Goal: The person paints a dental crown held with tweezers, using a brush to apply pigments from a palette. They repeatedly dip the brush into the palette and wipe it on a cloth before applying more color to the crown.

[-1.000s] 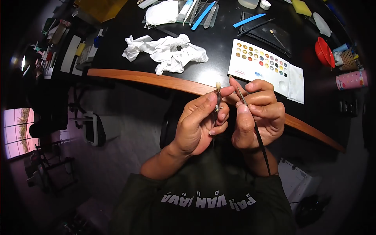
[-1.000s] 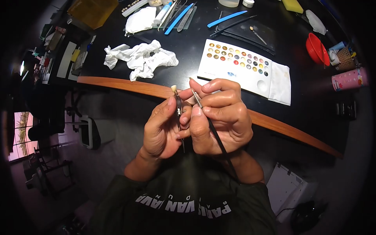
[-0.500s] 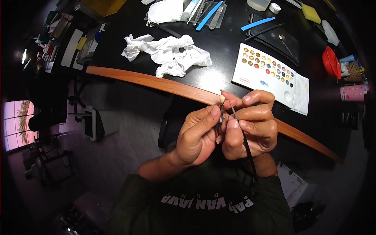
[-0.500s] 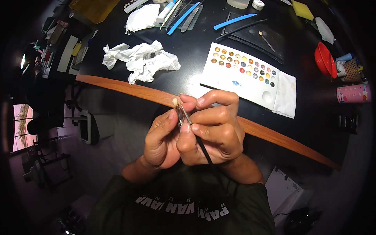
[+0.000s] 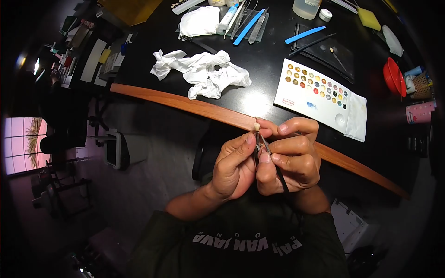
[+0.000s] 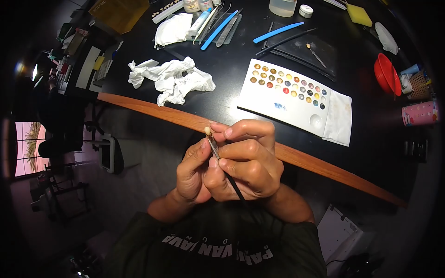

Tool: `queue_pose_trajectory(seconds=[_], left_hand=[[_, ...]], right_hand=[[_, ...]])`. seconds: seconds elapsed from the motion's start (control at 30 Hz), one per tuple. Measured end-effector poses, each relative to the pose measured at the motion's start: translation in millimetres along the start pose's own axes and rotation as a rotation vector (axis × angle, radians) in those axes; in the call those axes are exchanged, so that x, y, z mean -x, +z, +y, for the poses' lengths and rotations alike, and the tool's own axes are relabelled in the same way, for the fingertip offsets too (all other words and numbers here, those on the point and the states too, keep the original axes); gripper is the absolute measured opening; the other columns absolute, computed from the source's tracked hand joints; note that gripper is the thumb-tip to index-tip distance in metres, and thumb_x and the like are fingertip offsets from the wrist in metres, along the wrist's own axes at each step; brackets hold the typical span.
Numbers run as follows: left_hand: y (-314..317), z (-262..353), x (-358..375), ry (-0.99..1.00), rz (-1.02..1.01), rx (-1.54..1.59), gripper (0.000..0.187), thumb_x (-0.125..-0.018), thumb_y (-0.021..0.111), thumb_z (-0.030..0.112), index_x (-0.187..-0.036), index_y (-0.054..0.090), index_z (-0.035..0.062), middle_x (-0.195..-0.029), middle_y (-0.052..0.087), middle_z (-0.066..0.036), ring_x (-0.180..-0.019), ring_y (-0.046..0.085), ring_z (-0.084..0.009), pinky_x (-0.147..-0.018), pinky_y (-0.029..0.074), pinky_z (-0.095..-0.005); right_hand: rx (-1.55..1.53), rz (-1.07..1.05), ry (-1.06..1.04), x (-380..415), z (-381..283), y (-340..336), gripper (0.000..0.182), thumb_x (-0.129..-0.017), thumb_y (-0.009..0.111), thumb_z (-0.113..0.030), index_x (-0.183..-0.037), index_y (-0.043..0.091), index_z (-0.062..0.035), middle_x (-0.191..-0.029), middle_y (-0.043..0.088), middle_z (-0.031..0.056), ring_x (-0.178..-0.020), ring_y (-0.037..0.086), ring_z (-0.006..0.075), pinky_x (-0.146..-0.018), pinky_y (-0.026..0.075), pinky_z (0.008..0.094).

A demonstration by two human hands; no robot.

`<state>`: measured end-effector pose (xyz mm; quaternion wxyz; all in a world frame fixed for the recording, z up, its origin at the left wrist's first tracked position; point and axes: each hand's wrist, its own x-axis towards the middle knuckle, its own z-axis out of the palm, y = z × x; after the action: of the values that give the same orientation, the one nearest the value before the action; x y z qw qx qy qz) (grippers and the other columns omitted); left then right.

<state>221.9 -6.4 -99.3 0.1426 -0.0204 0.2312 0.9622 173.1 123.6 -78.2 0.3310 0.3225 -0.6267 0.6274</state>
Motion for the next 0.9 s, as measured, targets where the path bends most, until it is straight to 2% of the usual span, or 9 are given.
queue_pose_trajectory(seconds=[0.03, 0.13, 0.23, 0.33, 0.43, 0.53, 0.9], left_hand=[[5, 1, 0, -0.006, 0.052, -0.009, 0.036, -0.114, 0.046, 0.017, -0.137, 0.062, -0.0055, -0.127, 0.07, -0.011, -0.113, 0.064, -0.0128, -0.103, 0.049, -0.0287], [-5, -3, 0, 0.009, 0.023, 0.019, 0.035, -0.113, 0.047, 0.017, -0.135, 0.064, -0.0055, -0.129, 0.07, -0.01, -0.115, 0.064, -0.0131, -0.105, 0.049, -0.0301], [-29, -6, -1, -0.003, -0.123, 0.013, 0.044, -0.115, 0.04, 0.026, -0.143, 0.057, -0.0034, -0.14, 0.062, -0.015, -0.131, 0.06, -0.0227, -0.112, 0.046, -0.0359], [-30, -11, -1, 0.035, -0.16, 0.094, 0.044, -0.115, 0.04, 0.026, -0.142, 0.058, -0.0038, -0.137, 0.064, -0.015, -0.129, 0.062, -0.0224, -0.112, 0.047, -0.0354], [-8, -4, 1, 0.005, -0.018, 0.066, 0.034, -0.113, 0.048, 0.017, -0.131, 0.066, -0.0057, -0.127, 0.07, -0.01, -0.112, 0.064, -0.0128, -0.103, 0.048, -0.0289], [-10, -3, 1, -0.042, -0.006, 0.068, 0.034, -0.112, 0.049, 0.017, -0.131, 0.066, -0.0062, -0.126, 0.07, -0.011, -0.111, 0.064, -0.0128, -0.102, 0.049, -0.0286], [-8, -4, 2, 0.001, -0.007, 0.082, 0.034, -0.111, 0.049, 0.013, -0.132, 0.065, -0.0075, -0.124, 0.071, -0.014, -0.11, 0.067, -0.0149, -0.103, 0.05, -0.0298]], right_hand=[[-0.002, 0.019, -0.005, 1, 0, 2, 0.021, -0.077, 0.072, 0.011, -0.083, 0.057, -0.0019, -0.082, 0.065, 0.0114, -0.1, 0.063, 0.0312, -0.083, 0.071, 0.0462], [0.011, 0.009, -0.011, 3, 0, 2, 0.02, -0.077, 0.071, 0.011, -0.083, 0.057, -0.0018, -0.083, 0.065, 0.0114, -0.1, 0.063, 0.0312, -0.084, 0.071, 0.0465], [0.011, -0.001, 0.0, 4, 0, 1, 0.02, -0.076, 0.071, 0.012, -0.082, 0.057, -0.0017, -0.083, 0.065, 0.0113, -0.1, 0.063, 0.0313, -0.084, 0.071, 0.0472], [0.011, -0.004, 0.012, 5, -1, 0, 0.02, -0.077, 0.072, 0.011, -0.082, 0.057, -0.0017, -0.083, 0.065, 0.0112, -0.102, 0.063, 0.0315, -0.085, 0.07, 0.0475], [-0.003, -0.012, 0.023, 4, -2, 0, 0.02, -0.077, 0.072, 0.011, -0.082, 0.057, -0.002, -0.083, 0.065, 0.011, -0.103, 0.063, 0.0313, -0.085, 0.07, 0.0479], [0.005, -0.029, 0.034, 5, -2, -2, 0.02, -0.079, 0.073, 0.009, -0.083, 0.057, -0.0023, -0.084, 0.066, 0.0107, -0.103, 0.062, 0.0309, -0.086, 0.07, 0.0474], [0.039, -0.089, 0.047, 3, -5, -6, 0.02, -0.082, 0.076, 0.006, -0.088, 0.059, -0.0026, -0.087, 0.066, 0.0093, -0.105, 0.061, 0.0298, -0.086, 0.07, 0.046]])
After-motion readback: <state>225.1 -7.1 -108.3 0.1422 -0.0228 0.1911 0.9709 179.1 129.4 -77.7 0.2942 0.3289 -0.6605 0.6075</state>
